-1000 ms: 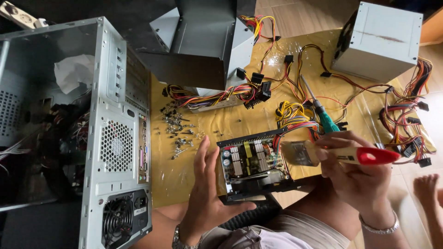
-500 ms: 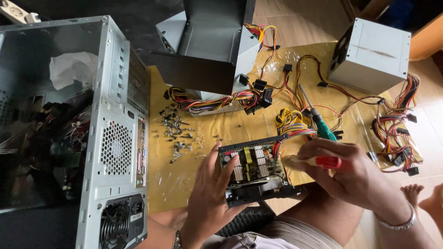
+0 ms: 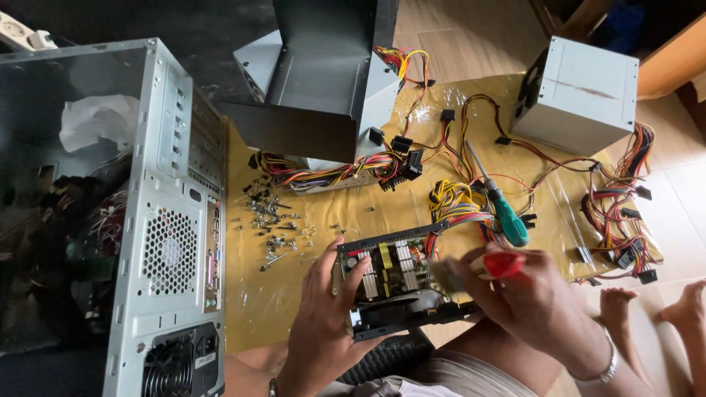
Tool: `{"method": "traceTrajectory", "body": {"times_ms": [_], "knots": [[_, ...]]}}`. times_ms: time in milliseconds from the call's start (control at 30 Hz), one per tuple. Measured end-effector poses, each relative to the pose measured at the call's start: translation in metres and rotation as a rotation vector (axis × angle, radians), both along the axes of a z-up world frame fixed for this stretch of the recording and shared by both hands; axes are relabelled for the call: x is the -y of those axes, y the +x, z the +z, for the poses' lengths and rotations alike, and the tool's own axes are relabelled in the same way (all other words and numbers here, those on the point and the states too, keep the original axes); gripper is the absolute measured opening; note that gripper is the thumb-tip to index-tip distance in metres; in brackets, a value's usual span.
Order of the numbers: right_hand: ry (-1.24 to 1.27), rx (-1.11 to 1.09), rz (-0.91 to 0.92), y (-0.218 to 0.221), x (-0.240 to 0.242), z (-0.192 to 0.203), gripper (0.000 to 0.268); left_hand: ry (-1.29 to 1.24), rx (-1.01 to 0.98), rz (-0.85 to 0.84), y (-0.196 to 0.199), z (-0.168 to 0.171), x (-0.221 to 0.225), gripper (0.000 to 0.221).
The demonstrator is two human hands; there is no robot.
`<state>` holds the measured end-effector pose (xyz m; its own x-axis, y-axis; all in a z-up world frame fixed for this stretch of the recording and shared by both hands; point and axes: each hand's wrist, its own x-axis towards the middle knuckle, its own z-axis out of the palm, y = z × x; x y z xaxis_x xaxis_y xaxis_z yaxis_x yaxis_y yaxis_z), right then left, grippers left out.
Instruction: Assembling and cleaning a computer power supply unit using a screwdriver and a brush
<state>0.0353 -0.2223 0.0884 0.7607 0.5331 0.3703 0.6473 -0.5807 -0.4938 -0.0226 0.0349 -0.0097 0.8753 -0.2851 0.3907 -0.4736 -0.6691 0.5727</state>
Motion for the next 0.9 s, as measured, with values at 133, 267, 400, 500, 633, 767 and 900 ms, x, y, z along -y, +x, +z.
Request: {"method": "traceTrajectory", "body": {"times_ms": [133,267,400,500,633,767,900], "knots": [[0.014,0.252,0.032,0.004,-0.001,-0.024,0.013,0.013,-0.001,0.011,-0.002,-0.006,0.001,0.115],[0.001,0.153,-0.009,0.002,-0.009,-0.02,0.013,0.006,-0.065,0.043,-0.006,-0.008,0.001,0.104],[-0.123,0.026,0.006,-0.002,-0.002,-0.011,0.034,0.023,-0.135,0.019,-0.004,-0.004,0.0,0.108],[0.074,0.216,0.045,0.011,-0.014,-0.011,0.005,0.037,-0.023,0.035,-0.006,-0.013,0.0,0.112],[-0.042,-0.048,0.041,0.004,0.011,-0.016,0.036,0.006,-0.031,0.024,-0.005,-0.004,0.002,0.097],[0.046,0.036,-0.233,0.003,0.02,-0.037,0.009,0.052,-0.107,0.042,-0.006,-0.01,0.001,0.106],[0.11,-0.138,-0.308,0.0,0.038,-0.049,0.031,0.053,-0.165,0.036,-0.007,-0.006,0.0,0.1]]}}
